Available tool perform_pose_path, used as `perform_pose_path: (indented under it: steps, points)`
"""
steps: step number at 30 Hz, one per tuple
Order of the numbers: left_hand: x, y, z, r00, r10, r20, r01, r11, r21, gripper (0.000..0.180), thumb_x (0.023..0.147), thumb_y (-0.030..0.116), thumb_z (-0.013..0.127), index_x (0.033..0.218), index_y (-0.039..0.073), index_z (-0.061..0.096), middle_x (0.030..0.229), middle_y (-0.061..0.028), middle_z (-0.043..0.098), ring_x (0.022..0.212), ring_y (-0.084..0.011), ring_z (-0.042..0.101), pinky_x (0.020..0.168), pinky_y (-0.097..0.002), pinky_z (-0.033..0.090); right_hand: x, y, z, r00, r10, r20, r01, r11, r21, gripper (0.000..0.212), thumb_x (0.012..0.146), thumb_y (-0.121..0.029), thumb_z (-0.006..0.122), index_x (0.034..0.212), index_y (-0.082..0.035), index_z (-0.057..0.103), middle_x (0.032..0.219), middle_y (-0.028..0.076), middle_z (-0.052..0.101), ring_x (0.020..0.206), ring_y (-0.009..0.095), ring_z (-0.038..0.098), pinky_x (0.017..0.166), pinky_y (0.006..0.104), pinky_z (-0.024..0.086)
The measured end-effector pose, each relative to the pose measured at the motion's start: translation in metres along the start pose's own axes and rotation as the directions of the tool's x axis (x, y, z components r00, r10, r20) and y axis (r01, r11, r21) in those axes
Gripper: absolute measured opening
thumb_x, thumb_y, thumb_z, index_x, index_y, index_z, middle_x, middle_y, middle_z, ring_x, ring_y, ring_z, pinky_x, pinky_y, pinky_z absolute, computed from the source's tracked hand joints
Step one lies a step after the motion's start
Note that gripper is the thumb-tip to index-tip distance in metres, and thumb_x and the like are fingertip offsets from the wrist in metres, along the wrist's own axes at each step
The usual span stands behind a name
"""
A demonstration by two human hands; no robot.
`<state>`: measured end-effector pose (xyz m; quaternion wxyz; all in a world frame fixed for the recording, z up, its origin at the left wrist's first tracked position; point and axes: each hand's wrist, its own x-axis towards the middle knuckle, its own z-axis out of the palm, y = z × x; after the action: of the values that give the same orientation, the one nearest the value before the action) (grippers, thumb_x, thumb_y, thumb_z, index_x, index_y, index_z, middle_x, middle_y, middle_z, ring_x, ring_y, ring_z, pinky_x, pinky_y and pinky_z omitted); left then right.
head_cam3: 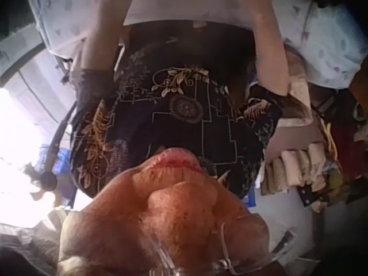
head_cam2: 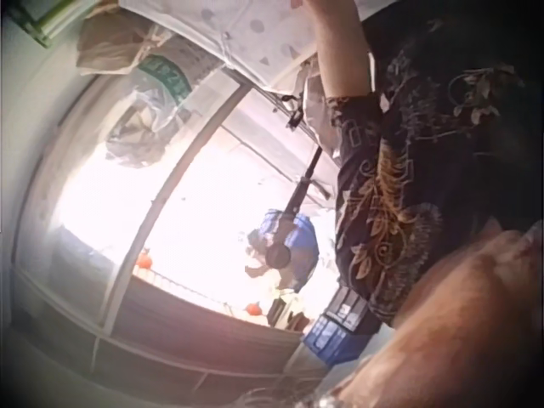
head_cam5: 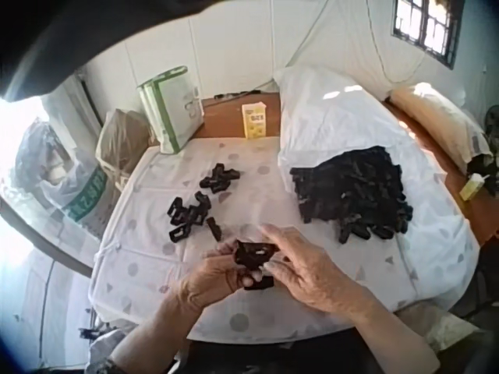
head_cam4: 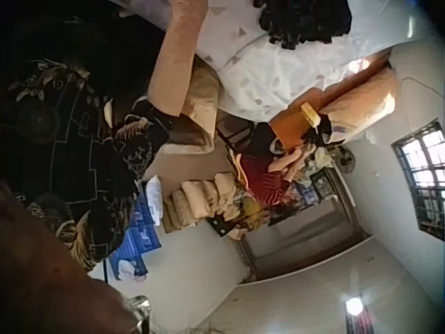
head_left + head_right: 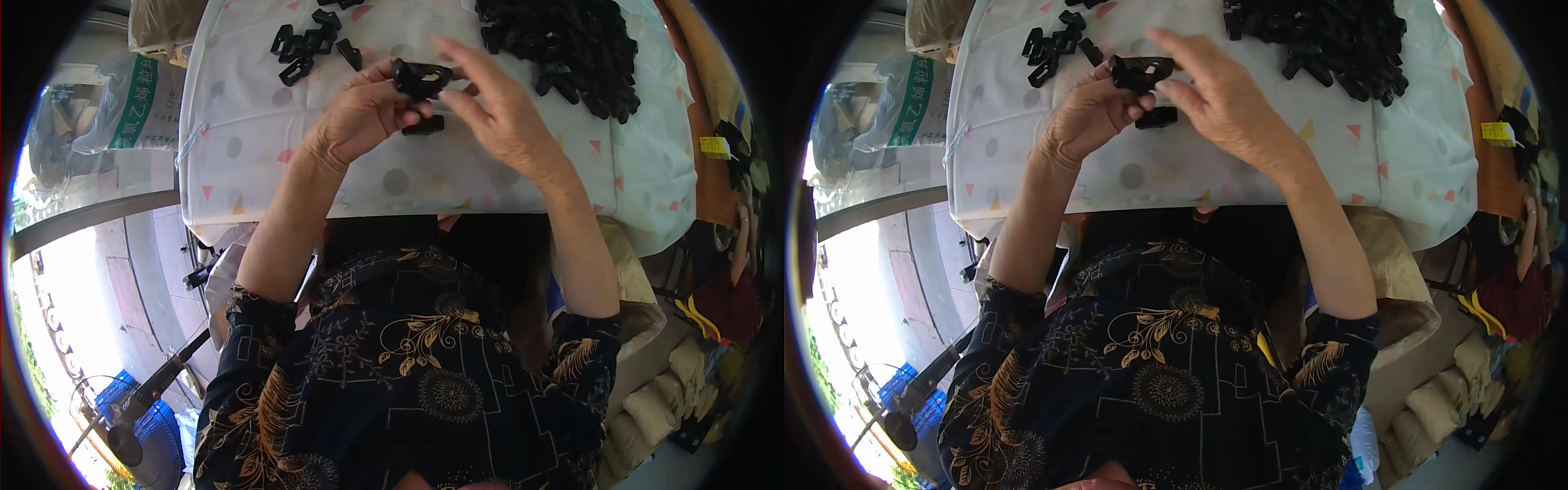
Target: The recorder is assembling small black plastic buckles or clips at a workstation.
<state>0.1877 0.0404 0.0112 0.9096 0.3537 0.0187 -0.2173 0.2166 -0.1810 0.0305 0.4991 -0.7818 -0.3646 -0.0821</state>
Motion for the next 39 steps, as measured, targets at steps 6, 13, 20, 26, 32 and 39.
perform_pose_path:
  steps: [6,13,20,26,32,39]
  points:
    - [-0.007,-0.002,0.000,0.999,-0.046,0.008,0.042,0.967,0.253,0.034,0.089,0.003,0.059,0.123,0.005,0.057,0.100,-0.0170,0.067,0.071,-0.0180,0.062,0.062,-0.0242,0.049,0.001,0.002,-0.002,0.965,0.112,0.237,-0.129,0.990,0.057,0.028,0.090,-0.004,0.070,0.116,-0.001,0.063,0.099,0.007,0.070,0.090,0.017,0.068,0.078,0.0298,0.056]
    - [-0.027,0.003,-0.008,0.987,-0.080,0.138,0.112,0.964,-0.240,0.022,0.090,0.005,0.057,0.110,0.003,0.063,0.092,-0.0132,0.068,0.066,-0.0158,0.059,0.057,-0.0241,0.042,0.006,0.001,-0.019,0.884,0.268,0.383,-0.369,0.903,0.221,0.022,0.097,-0.010,0.064,0.118,-0.004,0.064,0.104,0.001,0.065,0.087,0.008,0.062,0.077,0.0239,0.053]
    - [-0.022,-0.009,-0.005,0.999,-0.021,-0.032,0.022,0.999,0.036,0.020,0.093,0.006,0.054,0.113,0.009,0.057,0.089,-0.0068,0.066,0.066,-0.0126,0.059,0.055,-0.0216,0.042,0.015,-0.011,0.011,0.880,0.277,0.386,-0.363,0.916,0.170,0.021,0.092,-0.009,0.071,0.109,-0.001,0.062,0.094,0.002,0.063,0.082,0.008,0.061,0.076,0.0236,0.052]
    - [-0.041,0.012,-0.014,0.993,0.006,-0.118,0.028,0.958,0.287,0.019,0.094,0.008,0.049,0.111,0.009,0.057,0.086,-0.0015,0.062,0.065,-0.0082,0.054,0.055,-0.0213,0.039,0.006,0.007,-0.021,0.823,0.399,0.404,-0.420,0.907,-0.038,0.025,0.084,-0.010,0.078,0.101,-0.004,0.060,0.089,0.002,0.064,0.075,0.012,0.062,0.069,0.0266,0.052]
    - [-0.017,0.003,-0.004,0.940,0.258,-0.225,0.014,0.628,0.778,0.020,0.091,0.013,0.060,0.108,0.004,0.057,0.084,-0.0015,0.061,0.068,-0.0084,0.055,0.059,-0.0240,0.042,0.009,0.023,0.016,0.996,0.045,0.080,-0.012,0.927,-0.375,0.026,0.081,-0.012,0.079,0.100,-0.006,0.062,0.094,0.005,0.064,0.074,0.023,0.061,0.068,0.0320,0.052]
    - [-0.001,-0.012,-0.004,0.870,0.487,0.075,-0.029,-0.102,0.994,0.025,0.079,0.006,0.067,0.101,0.006,0.055,0.090,-0.0097,0.062,0.082,-0.0266,0.064,0.071,-0.0380,0.050,-0.023,0.026,-0.037,0.978,0.132,-0.164,-0.188,0.895,-0.405,0.023,0.086,-0.014,0.076,0.102,-0.005,0.062,0.090,0.008,0.065,0.075,0.023,0.065,0.067,0.0318,0.054]
